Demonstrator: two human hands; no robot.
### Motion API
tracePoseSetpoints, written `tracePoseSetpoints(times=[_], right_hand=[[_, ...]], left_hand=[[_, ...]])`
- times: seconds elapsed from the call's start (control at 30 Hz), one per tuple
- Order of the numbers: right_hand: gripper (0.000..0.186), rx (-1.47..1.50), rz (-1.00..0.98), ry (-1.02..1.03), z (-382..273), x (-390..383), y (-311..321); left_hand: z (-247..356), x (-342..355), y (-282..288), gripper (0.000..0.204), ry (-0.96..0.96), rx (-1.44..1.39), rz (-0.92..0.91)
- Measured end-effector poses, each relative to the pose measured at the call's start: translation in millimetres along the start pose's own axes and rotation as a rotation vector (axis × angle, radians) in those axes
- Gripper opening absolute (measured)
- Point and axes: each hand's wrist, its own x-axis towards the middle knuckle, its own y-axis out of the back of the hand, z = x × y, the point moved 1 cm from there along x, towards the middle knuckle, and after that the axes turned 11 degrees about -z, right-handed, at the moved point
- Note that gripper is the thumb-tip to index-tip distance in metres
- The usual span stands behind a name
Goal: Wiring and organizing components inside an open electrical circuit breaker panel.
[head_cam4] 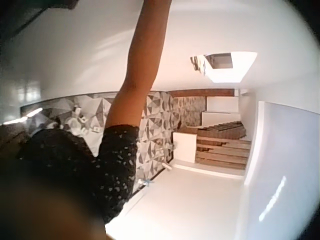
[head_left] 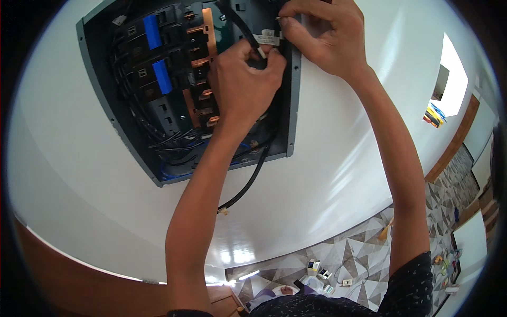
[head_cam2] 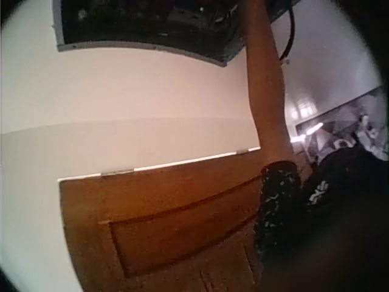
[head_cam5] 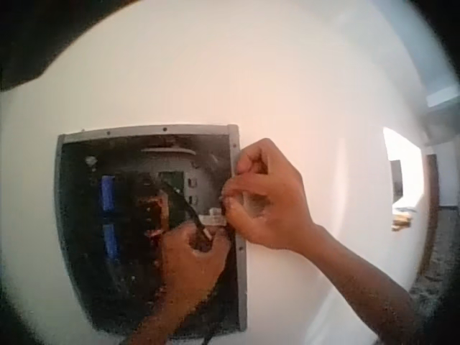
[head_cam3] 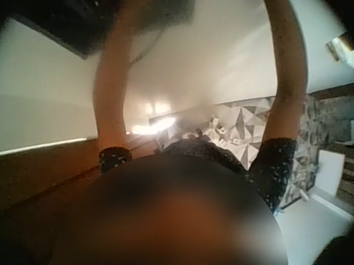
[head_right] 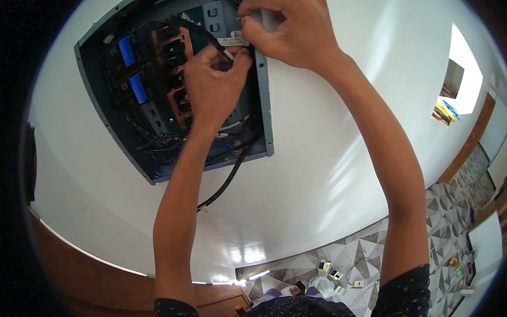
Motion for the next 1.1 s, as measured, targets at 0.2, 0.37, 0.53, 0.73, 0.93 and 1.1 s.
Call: tracePoseSetpoints(times=[0.2, 0.37, 0.53, 0.73, 0.93, 1.1], right_hand=[[0.01, -0.448, -0.286, -0.361, -35.4, 12.2, 10.4], [0.01, -0.456, -0.258, -0.366, -27.4, 5.5, 7.9], [0.011, -0.364, -0.247, -0.419, -29.9, 8.4, 6.2], [0.012, -0.371, -0.252, -0.394, -31.7, 7.3, 2.6], [0.012, -0.364, -0.249, -0.4, -31.4, 4.9, 1.1], [0.014, -0.377, -0.267, -0.384, -30.9, 7.8, 3.4]], left_hand=[[-0.7, -0.7, 3.0, 0.022, -0.021, 0.032, 0.002], [-0.6, -2.3, 5.3, 0.02, 0.025, 0.093, -0.005], [2.8, -3.4, 10.0, 0.017, 0.034, 0.12, -0.038], [-1.8, -10.2, 9.9, 0.017, -0.05, 0.039, 0.019], [-2.8, -28.4, 7.9, 0.015, 0.073, -0.062, -0.044], [-2.2, -26.9, 5.5, 0.019, -0.01, -0.128, 0.024]])
